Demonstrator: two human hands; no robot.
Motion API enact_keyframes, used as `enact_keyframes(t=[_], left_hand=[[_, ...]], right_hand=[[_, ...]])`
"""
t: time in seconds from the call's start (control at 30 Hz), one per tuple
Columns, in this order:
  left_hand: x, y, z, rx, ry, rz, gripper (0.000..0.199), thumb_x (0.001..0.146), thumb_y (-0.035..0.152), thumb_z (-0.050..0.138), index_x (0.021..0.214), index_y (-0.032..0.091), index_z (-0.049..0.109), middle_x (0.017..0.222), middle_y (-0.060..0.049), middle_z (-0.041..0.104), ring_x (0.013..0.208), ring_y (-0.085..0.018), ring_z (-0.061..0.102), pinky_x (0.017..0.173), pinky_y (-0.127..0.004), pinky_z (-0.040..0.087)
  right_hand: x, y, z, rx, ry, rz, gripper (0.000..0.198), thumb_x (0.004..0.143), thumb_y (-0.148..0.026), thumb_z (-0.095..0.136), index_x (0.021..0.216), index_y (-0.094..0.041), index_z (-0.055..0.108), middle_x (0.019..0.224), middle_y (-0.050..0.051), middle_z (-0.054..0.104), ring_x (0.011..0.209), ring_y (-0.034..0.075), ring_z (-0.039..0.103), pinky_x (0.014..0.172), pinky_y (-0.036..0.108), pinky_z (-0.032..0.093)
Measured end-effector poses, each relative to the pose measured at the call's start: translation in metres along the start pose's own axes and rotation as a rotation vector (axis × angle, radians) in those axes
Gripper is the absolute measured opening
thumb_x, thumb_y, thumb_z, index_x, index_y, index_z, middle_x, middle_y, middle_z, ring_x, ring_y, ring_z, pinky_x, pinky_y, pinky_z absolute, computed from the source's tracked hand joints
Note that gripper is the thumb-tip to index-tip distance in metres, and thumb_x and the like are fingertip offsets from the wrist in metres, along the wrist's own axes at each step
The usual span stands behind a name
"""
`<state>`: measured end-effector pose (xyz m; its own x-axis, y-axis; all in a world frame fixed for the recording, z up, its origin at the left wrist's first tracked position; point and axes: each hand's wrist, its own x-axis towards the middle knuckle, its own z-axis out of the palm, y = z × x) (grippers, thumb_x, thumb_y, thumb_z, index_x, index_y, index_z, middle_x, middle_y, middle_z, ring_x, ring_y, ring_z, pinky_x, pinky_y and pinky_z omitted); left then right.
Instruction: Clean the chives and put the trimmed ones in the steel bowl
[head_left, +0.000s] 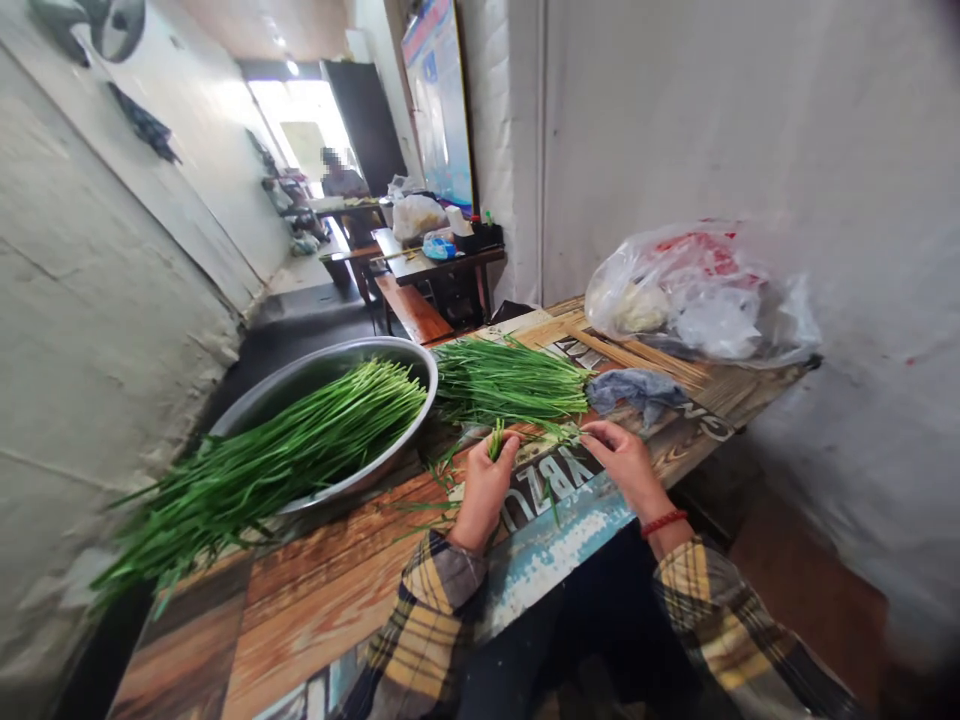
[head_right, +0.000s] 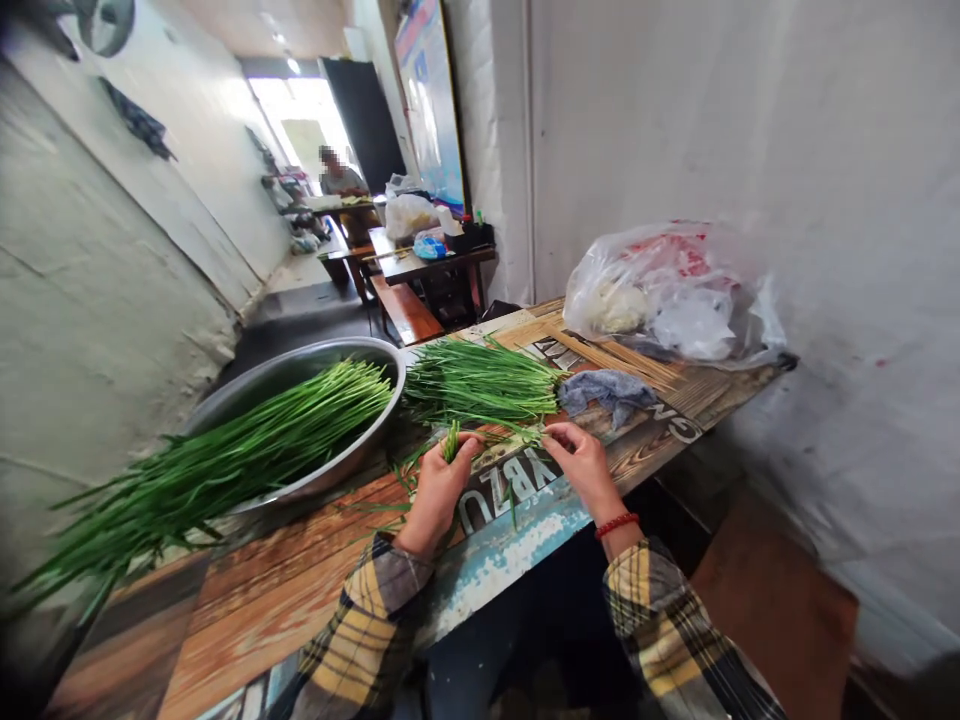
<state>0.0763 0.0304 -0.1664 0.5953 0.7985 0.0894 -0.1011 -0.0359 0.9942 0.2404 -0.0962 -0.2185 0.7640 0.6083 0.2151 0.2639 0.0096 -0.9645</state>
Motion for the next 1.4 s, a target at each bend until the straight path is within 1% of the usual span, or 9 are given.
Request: enact_keyframes(t=[0.2, 0.4, 0.5, 0.63, 0.8, 0.87, 1.07, 1.2, 1.4], left_hand=[[0.0, -0.004, -0.006, -0.006, 0.009, -0.03, 0.022, 0.076, 0.04, 0.066, 0.083, 0.019, 0.067, 0.058, 0.002, 0.058, 0.059, -0.012, 0.054, 0.053, -0.022, 0.041], [0.002, -0.003, -0.01, 0.135, -0.039, 0.116, 0.019, 0.079, 0.034, 0.063, 0.09, 0.02, 0.071, 0.083, -0.004, 0.07, 0.081, -0.019, 0.062, 0.073, -0.029, 0.048], [0.001, -0.004, -0.011, 0.312, -0.129, 0.252, 0.019, 0.081, 0.028, 0.061, 0.096, 0.022, 0.071, 0.095, -0.006, 0.072, 0.089, -0.022, 0.063, 0.083, -0.034, 0.046], [0.0, -0.007, -0.012, 0.542, -0.22, 0.365, 0.014, 0.083, 0.026, 0.059, 0.083, 0.02, 0.071, 0.08, -0.005, 0.069, 0.076, -0.02, 0.059, 0.073, -0.03, 0.043], [0.004, -0.009, -0.016, 0.611, -0.138, 0.346, 0.027, 0.086, 0.03, 0.053, 0.064, 0.015, 0.061, 0.062, 0.001, 0.054, 0.062, -0.012, 0.045, 0.061, -0.023, 0.034], [0.006, -0.008, -0.018, 0.569, -0.106, 0.296, 0.027, 0.085, 0.032, 0.053, 0.065, 0.015, 0.06, 0.062, 0.002, 0.051, 0.061, -0.011, 0.042, 0.06, -0.022, 0.033], [0.006, -0.005, -0.018, 0.494, -0.146, 0.201, 0.027, 0.083, 0.033, 0.054, 0.063, 0.014, 0.057, 0.061, 0.003, 0.047, 0.061, -0.01, 0.039, 0.058, -0.022, 0.032], [0.006, -0.001, -0.018, 0.539, -0.258, 0.184, 0.032, 0.085, 0.036, 0.052, 0.061, 0.014, 0.056, 0.058, 0.002, 0.045, 0.06, -0.01, 0.039, 0.058, -0.022, 0.031], [0.005, 0.001, -0.018, 0.548, -0.369, 0.236, 0.033, 0.086, 0.039, 0.051, 0.066, 0.014, 0.06, 0.062, 0.001, 0.052, 0.063, -0.012, 0.045, 0.062, -0.023, 0.035]], right_hand=[[-0.011, -0.016, 0.033, 0.286, -0.037, 0.13, 0.032, 0.071, -0.046, 0.07, 0.086, -0.019, 0.067, 0.081, 0.002, 0.067, 0.073, 0.015, 0.059, 0.069, 0.028, 0.048], [-0.021, -0.025, 0.04, 0.163, -0.064, 0.079, 0.028, 0.077, -0.044, 0.065, 0.089, -0.019, 0.067, 0.08, 0.002, 0.066, 0.07, 0.015, 0.058, 0.066, 0.028, 0.046], [-0.024, -0.034, 0.04, -0.027, -0.035, -0.053, 0.022, 0.08, -0.04, 0.061, 0.087, -0.02, 0.068, 0.081, 0.003, 0.066, 0.07, 0.016, 0.057, 0.064, 0.027, 0.044], [-0.023, -0.047, 0.045, -0.123, -0.036, -0.221, 0.017, 0.082, -0.036, 0.059, 0.081, -0.021, 0.067, 0.085, 0.004, 0.066, 0.081, 0.018, 0.058, 0.071, 0.029, 0.044], [-0.012, -0.048, 0.035, 0.103, 0.219, -0.058, 0.029, 0.088, -0.045, 0.052, 0.091, -0.018, 0.062, 0.08, 0.002, 0.065, 0.071, 0.016, 0.057, 0.065, 0.027, 0.045], [-0.008, -0.044, 0.022, 0.048, 0.251, -0.081, 0.029, 0.088, -0.044, 0.052, 0.094, -0.018, 0.063, 0.083, 0.004, 0.066, 0.073, 0.017, 0.059, 0.067, 0.028, 0.046], [-0.014, -0.047, 0.008, -0.473, 0.024, -0.421, 0.023, 0.092, -0.028, 0.049, 0.102, -0.023, 0.069, 0.099, 0.007, 0.067, 0.095, 0.023, 0.059, 0.088, 0.039, 0.045], [-0.021, -0.063, 0.019, -0.539, 0.009, -0.567, 0.026, 0.092, -0.028, 0.051, 0.114, -0.027, 0.065, 0.108, 0.006, 0.064, 0.101, 0.022, 0.056, 0.089, 0.039, 0.044], [-0.024, -0.052, 0.036, -0.456, -0.094, -0.571, 0.015, 0.091, -0.027, 0.055, 0.086, -0.022, 0.068, 0.086, 0.003, 0.069, 0.085, 0.019, 0.059, 0.083, 0.036, 0.044]])
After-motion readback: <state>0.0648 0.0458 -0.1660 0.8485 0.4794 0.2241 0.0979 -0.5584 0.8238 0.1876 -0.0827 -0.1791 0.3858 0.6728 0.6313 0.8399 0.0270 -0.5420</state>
